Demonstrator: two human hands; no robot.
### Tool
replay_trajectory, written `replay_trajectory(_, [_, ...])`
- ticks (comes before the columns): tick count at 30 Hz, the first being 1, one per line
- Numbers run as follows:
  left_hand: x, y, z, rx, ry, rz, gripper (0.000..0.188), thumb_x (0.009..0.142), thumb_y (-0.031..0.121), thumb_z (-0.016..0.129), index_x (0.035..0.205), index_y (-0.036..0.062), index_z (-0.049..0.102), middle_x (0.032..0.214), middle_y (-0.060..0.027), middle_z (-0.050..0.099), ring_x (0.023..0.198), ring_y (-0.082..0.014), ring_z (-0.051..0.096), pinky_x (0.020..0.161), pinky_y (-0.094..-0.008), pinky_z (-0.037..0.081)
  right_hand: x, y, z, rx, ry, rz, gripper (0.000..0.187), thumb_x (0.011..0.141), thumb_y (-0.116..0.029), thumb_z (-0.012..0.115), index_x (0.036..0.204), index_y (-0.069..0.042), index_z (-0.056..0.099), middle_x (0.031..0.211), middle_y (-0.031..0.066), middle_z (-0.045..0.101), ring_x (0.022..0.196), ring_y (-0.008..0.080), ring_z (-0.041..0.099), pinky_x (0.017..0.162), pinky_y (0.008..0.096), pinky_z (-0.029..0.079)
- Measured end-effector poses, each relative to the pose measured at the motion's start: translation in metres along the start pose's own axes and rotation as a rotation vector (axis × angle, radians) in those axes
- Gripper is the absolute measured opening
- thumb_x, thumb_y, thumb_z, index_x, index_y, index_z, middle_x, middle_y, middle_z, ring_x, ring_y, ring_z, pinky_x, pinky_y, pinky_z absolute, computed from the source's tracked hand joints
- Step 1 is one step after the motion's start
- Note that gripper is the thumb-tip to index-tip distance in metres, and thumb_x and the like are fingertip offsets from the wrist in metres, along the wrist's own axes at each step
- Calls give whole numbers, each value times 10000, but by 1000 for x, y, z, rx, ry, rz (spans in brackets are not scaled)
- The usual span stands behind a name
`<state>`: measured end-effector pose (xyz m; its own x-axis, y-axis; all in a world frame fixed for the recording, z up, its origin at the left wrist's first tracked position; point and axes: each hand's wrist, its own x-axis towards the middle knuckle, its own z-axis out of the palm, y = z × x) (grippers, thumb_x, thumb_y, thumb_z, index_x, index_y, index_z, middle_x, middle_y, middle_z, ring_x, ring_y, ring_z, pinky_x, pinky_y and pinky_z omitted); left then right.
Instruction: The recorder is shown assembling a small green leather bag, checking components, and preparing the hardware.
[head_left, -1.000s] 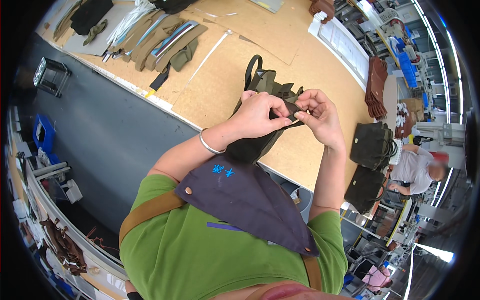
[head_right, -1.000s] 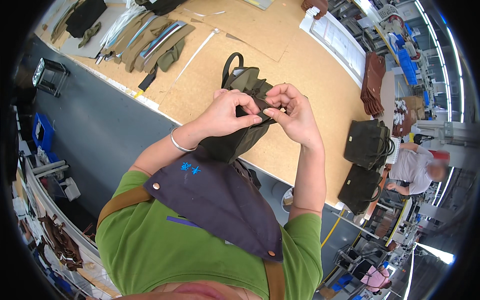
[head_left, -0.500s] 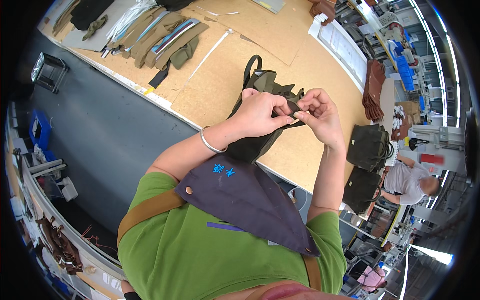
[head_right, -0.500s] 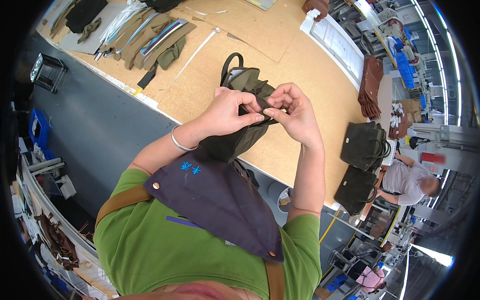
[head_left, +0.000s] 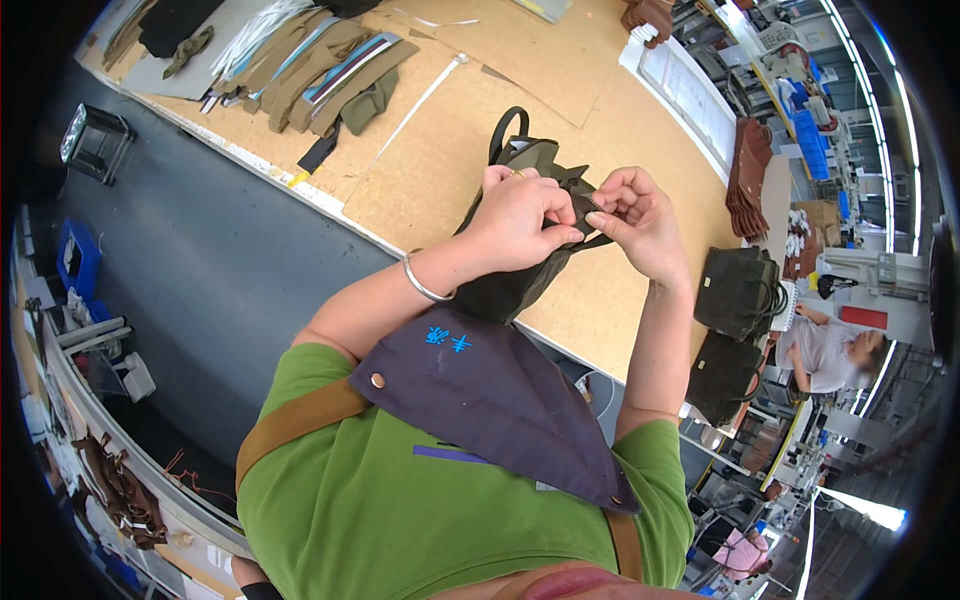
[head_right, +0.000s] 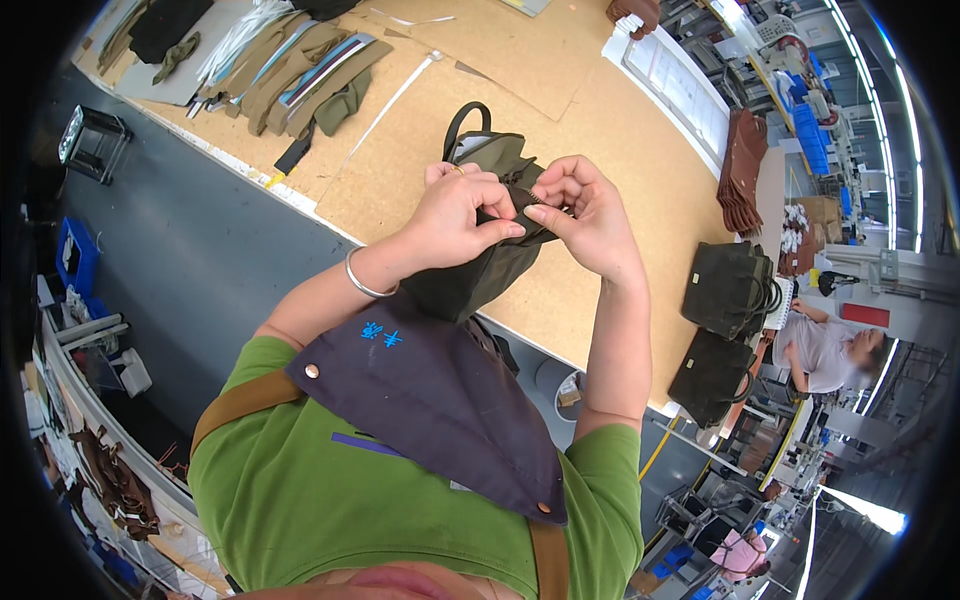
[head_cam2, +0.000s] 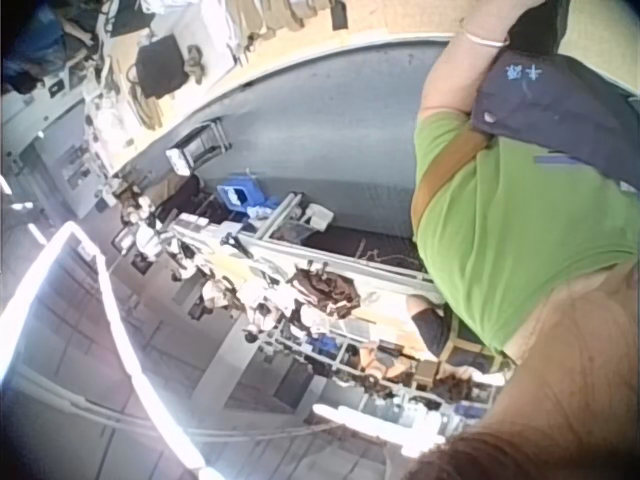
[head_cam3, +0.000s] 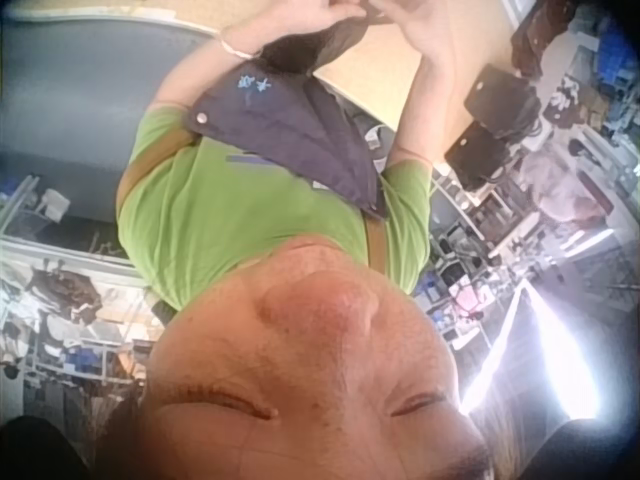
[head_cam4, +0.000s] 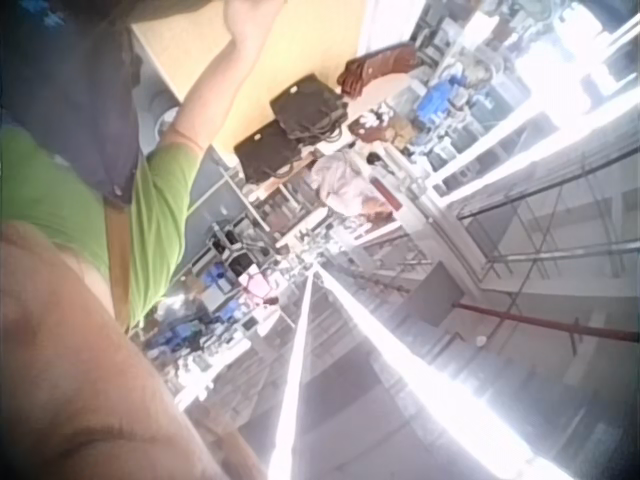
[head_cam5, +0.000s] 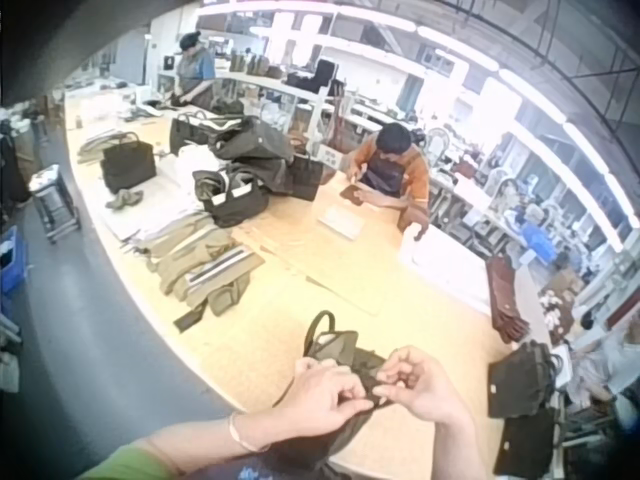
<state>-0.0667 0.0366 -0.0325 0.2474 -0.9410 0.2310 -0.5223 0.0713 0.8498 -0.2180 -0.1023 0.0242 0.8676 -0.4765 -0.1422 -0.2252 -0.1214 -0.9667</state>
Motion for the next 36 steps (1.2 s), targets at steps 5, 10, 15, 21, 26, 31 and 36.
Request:
replay_trajectory(5, [-4,-3,-1,-85,12,0,135,785,267,770,802,150,706,790,39,680,797,-109,591,885,-342,292,3,0,-5,31,-31,51,312,827,110,656,1069,-46,537,937,-1,615,857,67,589,800,203,481])
replay_trajectory(10, [1,-12,-13,-205,-115,-52,128,827,187,696,885,78,729,809,-13,718,719,-117,639,736,-272,441,2,-2,-9,8,-52,62,290,851,101,634,1086,-45,547,940,-5,609,860,65,588,802,200,473])
replay_trajectory(15, [4,-14,-12,-306,-111,-23,130,846,157,673,910,59,729,793,-25,725,700,-92,646,636,-242,466,1,-6,-7,11,-70,68,278,854,96,633,1083,-40,551,944,-5,607,863,68,587,802,206,473])
replay_trajectory(21, [5,-14,-8,-321,-119,-48,121,856,167,682,888,57,722,769,-19,714,676,-77,622,644,-234,474,1,-7,-3,-7,-86,52,285,846,93,645,1082,-35,550,959,-2,606,868,70,580,803,210,475])
replay_trajectory(26, [5,-12,-8,-360,-130,-110,125,856,171,691,889,53,715,734,-1,690,674,-55,599,651,-233,477,3,-4,-5,1,-96,45,325,831,104,650,1110,-30,550,954,-4,612,863,68,579,790,212,480])
replay_trajectory(31, [4,-11,-4,-412,-66,-103,196,812,266,707,815,71,724,701,-17,702,616,-103,649,642,-231,483,2,-9,1,12,-64,64,382,828,114,643,1171,-22,543,932,0,626,845,68,583,765,218,486])
replay_trajectory(36, [7,-10,-10,-217,50,-123,217,823,297,705,909,98,718,798,-15,693,789,-138,642,773,-310,427,-1,-13,5,18,-39,32,334,834,103,643,1127,-22,542,938,17,629,831,74,590,751,221,485])
